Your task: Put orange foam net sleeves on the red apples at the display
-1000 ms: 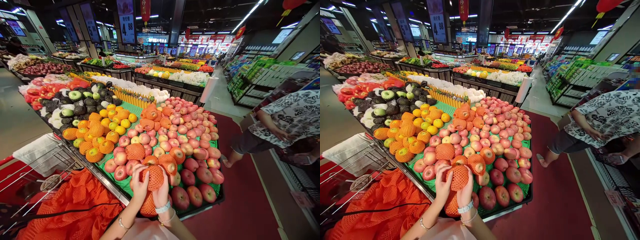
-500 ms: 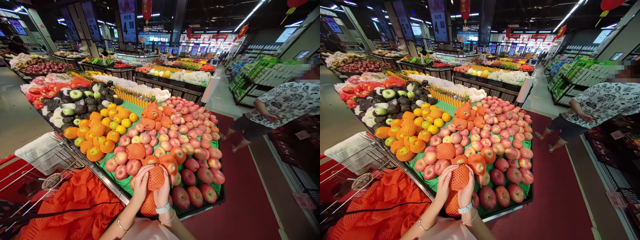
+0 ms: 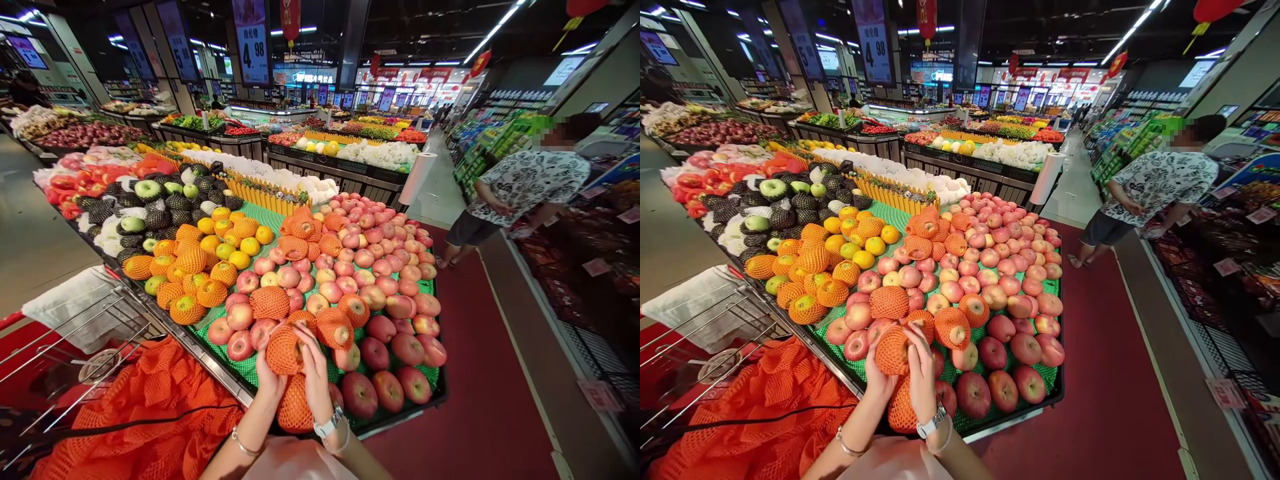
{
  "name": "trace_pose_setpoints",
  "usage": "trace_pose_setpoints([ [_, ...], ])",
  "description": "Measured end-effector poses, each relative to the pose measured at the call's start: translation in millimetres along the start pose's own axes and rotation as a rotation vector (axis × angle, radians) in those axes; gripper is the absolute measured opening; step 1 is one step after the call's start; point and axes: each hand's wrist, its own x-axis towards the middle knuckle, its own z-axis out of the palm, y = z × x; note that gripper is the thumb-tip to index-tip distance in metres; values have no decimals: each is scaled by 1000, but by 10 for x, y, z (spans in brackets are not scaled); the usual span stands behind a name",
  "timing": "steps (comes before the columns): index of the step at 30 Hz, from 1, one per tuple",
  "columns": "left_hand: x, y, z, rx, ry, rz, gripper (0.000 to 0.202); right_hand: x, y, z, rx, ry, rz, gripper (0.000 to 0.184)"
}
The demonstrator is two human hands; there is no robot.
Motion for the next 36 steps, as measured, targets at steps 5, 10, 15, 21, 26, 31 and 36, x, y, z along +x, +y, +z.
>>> trace_pose_setpoints([
  [5, 7, -14, 27, -162, 28, -109, 28, 34, 26, -66, -372, -129, -295, 59],
  [10, -106, -18, 132, -431, 133, -257, 13, 48, -3, -23, -398, 25, -449, 26],
  [15, -149, 41, 190, -472, 52, -257, 30, -12, 28, -12, -309, 174, -536, 14],
  [21, -171, 76, 181, -490, 43, -241, 36, -67, 128, 6, -188, 285, -496, 10],
  [26, -184, 79, 174, -427, 73, -258, 15, -52, 117, -18, -250, 133, -447, 16],
  [31, -157, 81, 156, -399, 139, -269, 6, 2, 27, -77, -426, 76, -583, 35],
  [36, -118, 27, 147, -430, 170, -278, 14, 56, 14, -65, -464, -45, -575, 35],
])
